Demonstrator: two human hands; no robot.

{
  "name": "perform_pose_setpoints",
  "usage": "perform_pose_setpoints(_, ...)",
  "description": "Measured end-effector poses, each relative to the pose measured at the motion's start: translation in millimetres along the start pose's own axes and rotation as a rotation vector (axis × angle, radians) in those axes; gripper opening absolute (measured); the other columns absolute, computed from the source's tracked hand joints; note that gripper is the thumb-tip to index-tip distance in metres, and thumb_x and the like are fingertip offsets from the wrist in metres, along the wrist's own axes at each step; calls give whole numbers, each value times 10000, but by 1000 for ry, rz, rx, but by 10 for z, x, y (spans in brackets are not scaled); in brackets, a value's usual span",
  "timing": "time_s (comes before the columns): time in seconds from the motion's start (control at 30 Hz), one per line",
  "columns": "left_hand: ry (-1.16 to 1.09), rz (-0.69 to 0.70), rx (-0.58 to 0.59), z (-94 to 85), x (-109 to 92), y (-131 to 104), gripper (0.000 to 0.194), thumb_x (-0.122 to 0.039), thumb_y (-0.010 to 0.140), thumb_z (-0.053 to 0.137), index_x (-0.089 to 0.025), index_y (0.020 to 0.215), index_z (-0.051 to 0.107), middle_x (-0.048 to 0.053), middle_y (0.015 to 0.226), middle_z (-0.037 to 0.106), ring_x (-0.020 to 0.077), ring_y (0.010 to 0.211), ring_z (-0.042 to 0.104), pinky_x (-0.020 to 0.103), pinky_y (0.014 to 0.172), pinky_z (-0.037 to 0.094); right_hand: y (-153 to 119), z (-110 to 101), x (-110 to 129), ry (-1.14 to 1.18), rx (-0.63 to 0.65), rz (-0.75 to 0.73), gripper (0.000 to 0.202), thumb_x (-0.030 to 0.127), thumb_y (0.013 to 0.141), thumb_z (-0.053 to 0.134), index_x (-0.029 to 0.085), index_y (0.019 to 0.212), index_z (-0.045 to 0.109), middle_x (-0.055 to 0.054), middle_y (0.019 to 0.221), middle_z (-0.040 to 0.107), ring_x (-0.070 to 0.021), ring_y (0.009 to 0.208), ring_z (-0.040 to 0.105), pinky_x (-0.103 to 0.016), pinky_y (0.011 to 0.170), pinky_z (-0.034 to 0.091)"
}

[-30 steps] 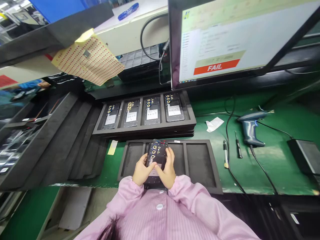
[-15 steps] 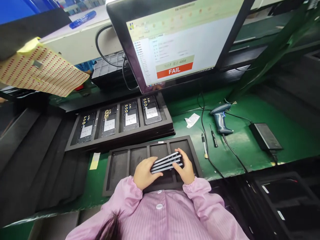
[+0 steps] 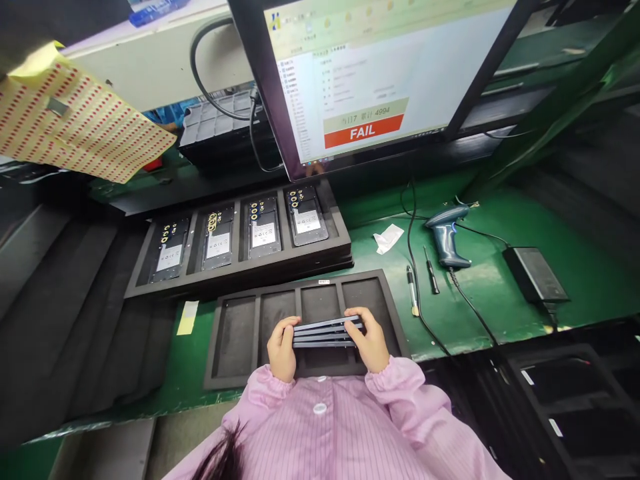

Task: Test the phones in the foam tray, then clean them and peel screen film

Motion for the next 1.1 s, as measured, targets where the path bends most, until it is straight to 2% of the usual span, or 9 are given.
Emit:
perform_pose_setpoints(0.13, -27, 8, 86, -39, 28, 20, 270, -358, 848, 479, -180, 934, 662, 81, 985, 675, 208, 966, 603, 359, 876, 454, 148, -17, 156, -77, 57, 111, 189, 349, 689, 576, 214, 811, 629, -54, 894, 673, -245, 888, 602, -392, 843, 432)
perform_pose_setpoints(0.27, -75, 58, 99, -33, 52, 21, 272, -393, 842, 473, -173, 791, 626, 59, 811, 656, 184, 798, 608, 320, 752, 478, 236, 0, 241, -111, 79, 195, 151, 246, 596, 567, 213, 714, 656, -35, 805, 685, -242, 831, 617, -392, 828, 437)
perform_pose_setpoints(0.37, -82, 82, 104, -21, 59, 29, 278, -399, 843, 465, -174, 758, 604, 53, 786, 634, 178, 778, 593, 314, 737, 470, 287, 21, 278, -96, 107, 221, 154, 214, 577, 551, 212, 691, 655, -34, 765, 689, -229, 794, 632, -381, 807, 461)
perform_pose_setpoints(0.57, -74, 106, 113, -18, 71, 39, 257, -359, 853, 454, -173, 772, 613, 51, 789, 624, 173, 775, 581, 307, 740, 458, 321, 70, 314, -96, 115, 212, 230, 166, 534, 603, 216, 755, 642, -41, 797, 691, -226, 815, 641, -396, 831, 477)
perform_pose_setpoints(0.7, -72, 116, 112, -16, 77, 46, 280, -377, 853, 444, -172, 758, 609, 51, 785, 623, 175, 768, 579, 304, 730, 455, 322, 64, 272, -82, 126, 196, 239, 180, 552, 616, 211, 789, 634, -56, 818, 685, -234, 826, 638, -431, 843, 474)
perform_pose_setpoints(0.93, -68, 115, 119, -14, 78, 46, 294, -383, 855, 440, -167, 774, 623, 56, 794, 626, 180, 783, 581, 307, 742, 453, 286, -125, 238, 50, 262, 107, 436, 114, 555, 547, 226, 971, 613, -44, 1110, 647, -223, 1129, 542, -428, 1020, 367)
perform_pose_setpoints(1.1, -56, 107, 123, -15, 100, 38, 298, -384, 859, 429, -168, 788, 621, 57, 799, 622, 181, 788, 582, 309, 748, 456, 304, -84, 184, 60, 269, 114, 507, 59, 537, 504, 230, 1005, 594, -54, 1101, 652, -230, 1128, 548, -457, 1037, 343)
Point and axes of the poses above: each hand's wrist, its own y-axis towards the middle knuckle, its own z-axis out of the palm, x = y × z, the point moved 1 cm from there along y, towards the middle knuckle
